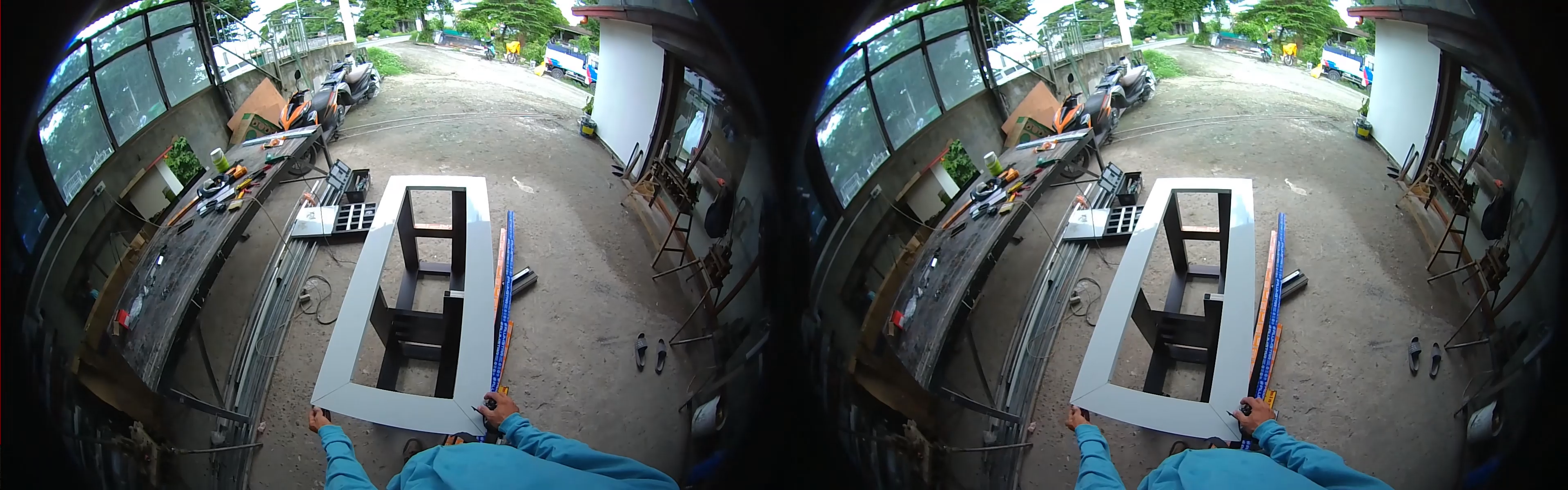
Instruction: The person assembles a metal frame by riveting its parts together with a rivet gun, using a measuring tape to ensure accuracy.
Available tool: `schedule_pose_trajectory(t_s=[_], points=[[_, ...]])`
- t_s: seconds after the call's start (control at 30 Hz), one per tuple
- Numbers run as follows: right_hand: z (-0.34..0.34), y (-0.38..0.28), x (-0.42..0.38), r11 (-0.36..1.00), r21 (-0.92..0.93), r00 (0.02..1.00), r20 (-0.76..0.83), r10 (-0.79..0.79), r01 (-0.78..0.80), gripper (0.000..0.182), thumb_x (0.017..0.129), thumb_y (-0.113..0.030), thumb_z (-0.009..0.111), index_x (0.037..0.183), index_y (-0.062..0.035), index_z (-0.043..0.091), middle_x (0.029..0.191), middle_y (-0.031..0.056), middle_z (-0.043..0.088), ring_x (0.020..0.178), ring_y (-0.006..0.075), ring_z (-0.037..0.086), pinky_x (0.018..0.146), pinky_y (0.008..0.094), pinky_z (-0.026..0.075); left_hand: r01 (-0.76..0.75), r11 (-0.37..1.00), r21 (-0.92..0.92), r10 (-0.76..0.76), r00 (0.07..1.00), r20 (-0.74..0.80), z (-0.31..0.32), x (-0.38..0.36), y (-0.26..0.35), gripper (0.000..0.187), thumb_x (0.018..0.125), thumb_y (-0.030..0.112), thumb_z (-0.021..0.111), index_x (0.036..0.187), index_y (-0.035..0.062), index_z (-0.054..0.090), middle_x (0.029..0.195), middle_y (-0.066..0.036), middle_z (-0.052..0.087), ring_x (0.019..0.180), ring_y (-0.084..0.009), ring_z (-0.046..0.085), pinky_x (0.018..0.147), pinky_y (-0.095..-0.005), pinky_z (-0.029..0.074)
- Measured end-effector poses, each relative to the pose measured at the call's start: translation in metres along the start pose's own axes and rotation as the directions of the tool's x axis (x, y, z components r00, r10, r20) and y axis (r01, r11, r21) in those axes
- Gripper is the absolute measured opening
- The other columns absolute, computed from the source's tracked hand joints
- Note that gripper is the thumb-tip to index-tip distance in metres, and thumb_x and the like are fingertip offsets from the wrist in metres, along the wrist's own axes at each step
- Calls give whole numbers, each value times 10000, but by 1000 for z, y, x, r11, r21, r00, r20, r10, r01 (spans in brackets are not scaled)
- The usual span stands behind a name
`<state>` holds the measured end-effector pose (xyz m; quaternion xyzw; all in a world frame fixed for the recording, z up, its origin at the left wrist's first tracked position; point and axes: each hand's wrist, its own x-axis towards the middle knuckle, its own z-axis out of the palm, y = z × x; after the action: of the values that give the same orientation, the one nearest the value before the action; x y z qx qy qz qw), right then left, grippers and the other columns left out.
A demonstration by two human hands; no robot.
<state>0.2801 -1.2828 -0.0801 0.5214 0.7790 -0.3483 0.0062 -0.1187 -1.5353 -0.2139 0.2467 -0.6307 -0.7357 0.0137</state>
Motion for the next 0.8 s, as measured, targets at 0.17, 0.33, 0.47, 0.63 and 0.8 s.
schedule_pose_trajectory(t_s=[0.17, 0.33, 0.47, 0.63, 0.8], points=[[-2, -2, 3, 999, -22, 999, 35, 27, -27, 422, 717, -399, 606, 1052, -152, 538, 1057, 105, 531, 1018, 266, 480, 899, 347, 374, 5, 937, 349, 53, 987, -155, 9, -10, 9, 206, 800, 170, 575, 874, -17, 622, 871, -150, 615, 744, -241, 574, 683, -354, 477], [-2, -1, 1, 1000, -7, 1000, -1, -28, 28, 431, 706, -418, 600, 1028, -135, 552, 1005, 119, 529, 972, 283, 495, 872, 372, 391, 70, 923, 379, -10, 987, -158, 7, -7, 6, 296, 842, 250, 518, 969, -8, 590, 1001, -180, 582, 877, -301, 570, 743, -388, 472], [-6, -2, -1, 1000, 3, 1000, -10, -25, 25, 438, 700, -414, 610, 1033, -134, 555, 987, 121, 538, 941, 280, 516, 857, 358, 407, 99, 983, 152, -92, 994, -50, -24, -32, -2, 245, 862, 226, 471, 953, 10, 542, 977, -166, 578, 855, -274, 555, 707, -387, 439], [5, 8, 5, 995, 59, 994, -75, -80, 85, 423, 691, -391, 623, 1024, -139, 558, 997, 124, 546, 930, 287, 533, 837, 367, 425, 251, 958, -141, -216, 950, 224, -54, -86, -1, 168, 895, 231, 398, 992, 95, 416, 1114, -116, 504, 1028, -280, 505, 710, -409, 389], [4, 6, 4, 989, 124, 996, -58, -70, 77, 401, 691, -315, 635, 1011, -88, 552, 1006, 149, 557, 930, 290, 539, 839, 363, 417, 283, 892, -354, -320, 946, -49, -6, -78, 40, 163, 908, 149, 372, 871, 21, 466, 728, -108, 557, 652, -210, 521, 580, -330, 432]])
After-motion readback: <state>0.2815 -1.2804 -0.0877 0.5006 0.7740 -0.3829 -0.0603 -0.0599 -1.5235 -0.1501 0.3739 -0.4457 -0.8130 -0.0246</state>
